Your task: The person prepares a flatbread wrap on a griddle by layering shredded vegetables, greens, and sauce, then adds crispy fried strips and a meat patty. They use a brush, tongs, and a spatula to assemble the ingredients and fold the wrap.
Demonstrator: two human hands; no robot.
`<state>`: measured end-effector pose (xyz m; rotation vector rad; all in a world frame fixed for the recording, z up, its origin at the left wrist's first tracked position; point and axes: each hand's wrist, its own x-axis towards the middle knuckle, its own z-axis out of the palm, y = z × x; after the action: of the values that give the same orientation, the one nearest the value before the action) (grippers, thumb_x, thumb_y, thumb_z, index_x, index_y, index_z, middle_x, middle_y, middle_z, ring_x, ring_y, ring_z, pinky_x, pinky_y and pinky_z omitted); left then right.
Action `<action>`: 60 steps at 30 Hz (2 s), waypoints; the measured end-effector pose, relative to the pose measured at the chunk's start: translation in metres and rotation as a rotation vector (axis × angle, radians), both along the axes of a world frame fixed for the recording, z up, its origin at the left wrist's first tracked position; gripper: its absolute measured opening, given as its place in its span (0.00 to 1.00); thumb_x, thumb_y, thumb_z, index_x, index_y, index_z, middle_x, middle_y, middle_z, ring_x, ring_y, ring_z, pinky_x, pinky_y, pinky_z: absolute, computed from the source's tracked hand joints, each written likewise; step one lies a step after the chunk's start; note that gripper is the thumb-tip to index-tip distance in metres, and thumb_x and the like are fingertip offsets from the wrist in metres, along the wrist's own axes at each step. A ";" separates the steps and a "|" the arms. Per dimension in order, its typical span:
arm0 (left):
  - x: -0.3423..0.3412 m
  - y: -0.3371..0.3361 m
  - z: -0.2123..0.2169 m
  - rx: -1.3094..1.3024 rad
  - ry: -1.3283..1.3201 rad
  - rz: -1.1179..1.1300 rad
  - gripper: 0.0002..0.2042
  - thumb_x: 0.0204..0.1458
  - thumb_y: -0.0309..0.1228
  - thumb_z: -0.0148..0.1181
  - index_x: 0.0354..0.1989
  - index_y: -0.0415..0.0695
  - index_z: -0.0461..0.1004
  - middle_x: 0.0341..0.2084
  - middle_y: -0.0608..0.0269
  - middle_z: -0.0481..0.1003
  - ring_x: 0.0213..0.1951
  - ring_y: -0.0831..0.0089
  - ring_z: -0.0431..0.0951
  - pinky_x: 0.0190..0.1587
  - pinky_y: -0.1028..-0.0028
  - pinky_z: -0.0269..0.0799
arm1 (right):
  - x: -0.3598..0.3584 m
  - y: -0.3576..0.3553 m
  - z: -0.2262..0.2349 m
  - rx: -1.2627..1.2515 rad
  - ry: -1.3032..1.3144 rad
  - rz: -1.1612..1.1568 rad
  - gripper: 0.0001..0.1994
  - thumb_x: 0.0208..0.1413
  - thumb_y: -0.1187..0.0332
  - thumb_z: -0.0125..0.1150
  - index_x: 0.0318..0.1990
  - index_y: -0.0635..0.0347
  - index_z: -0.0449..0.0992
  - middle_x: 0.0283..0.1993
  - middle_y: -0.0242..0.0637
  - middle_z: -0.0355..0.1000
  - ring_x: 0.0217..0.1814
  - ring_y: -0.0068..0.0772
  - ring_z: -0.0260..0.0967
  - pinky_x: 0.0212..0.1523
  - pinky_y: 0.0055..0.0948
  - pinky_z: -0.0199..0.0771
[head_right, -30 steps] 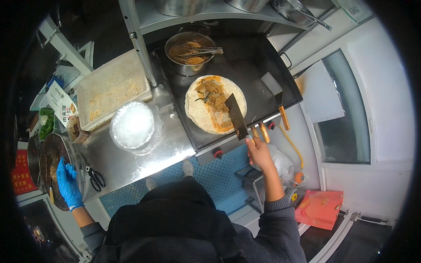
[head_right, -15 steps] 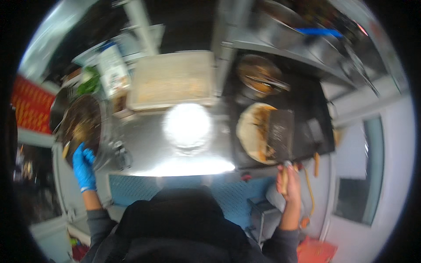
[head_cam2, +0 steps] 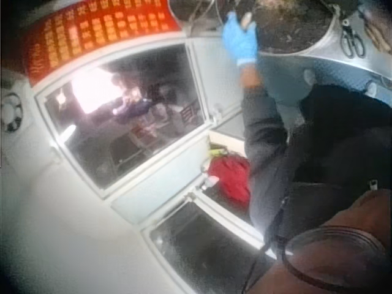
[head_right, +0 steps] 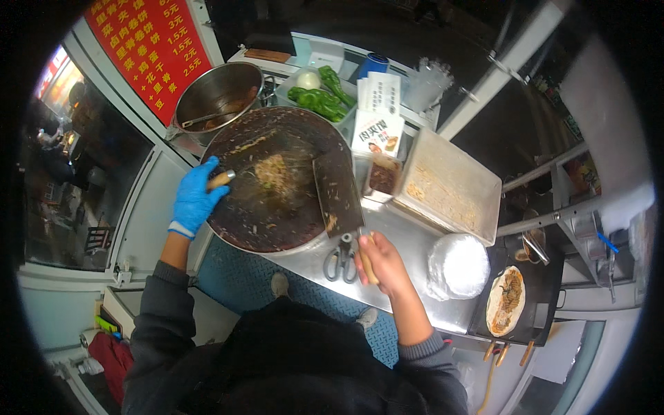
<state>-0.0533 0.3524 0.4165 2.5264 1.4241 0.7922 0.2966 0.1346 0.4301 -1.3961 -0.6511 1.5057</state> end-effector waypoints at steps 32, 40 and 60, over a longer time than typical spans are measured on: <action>-0.076 0.316 -0.026 -0.248 0.711 0.053 0.30 0.49 0.45 0.61 0.58 0.39 0.65 0.46 0.48 0.74 0.47 0.53 0.75 0.48 0.57 0.72 | -0.160 0.446 -0.001 0.807 -1.657 0.332 0.05 0.52 0.68 0.56 0.29 0.56 0.77 0.34 0.38 0.71 0.41 0.45 0.70 0.39 0.41 0.72; -0.100 0.371 -0.037 -0.517 0.525 -0.182 0.11 0.54 0.26 0.49 0.43 0.39 0.73 0.42 0.42 0.76 0.45 0.46 0.77 0.44 0.53 0.73 | -0.212 0.541 -0.074 -0.028 -2.164 1.143 0.11 0.55 0.62 0.51 0.38 0.48 0.80 0.40 0.32 0.78 0.44 0.34 0.74 0.47 0.36 0.63; -0.109 0.441 -0.064 -0.382 0.796 -0.880 0.14 0.55 0.41 0.54 0.39 0.45 0.80 0.38 0.50 0.78 0.39 0.48 0.78 0.44 0.58 0.74 | -0.248 0.459 0.053 -0.302 -2.062 0.877 0.08 0.53 0.66 0.54 0.34 0.54 0.81 0.34 0.35 0.78 0.39 0.33 0.77 0.33 0.32 0.75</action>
<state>-0.1625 0.7938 0.3527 2.7823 0.3193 -0.6114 0.0488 0.5938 0.4828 -2.8167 -2.4846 -0.0394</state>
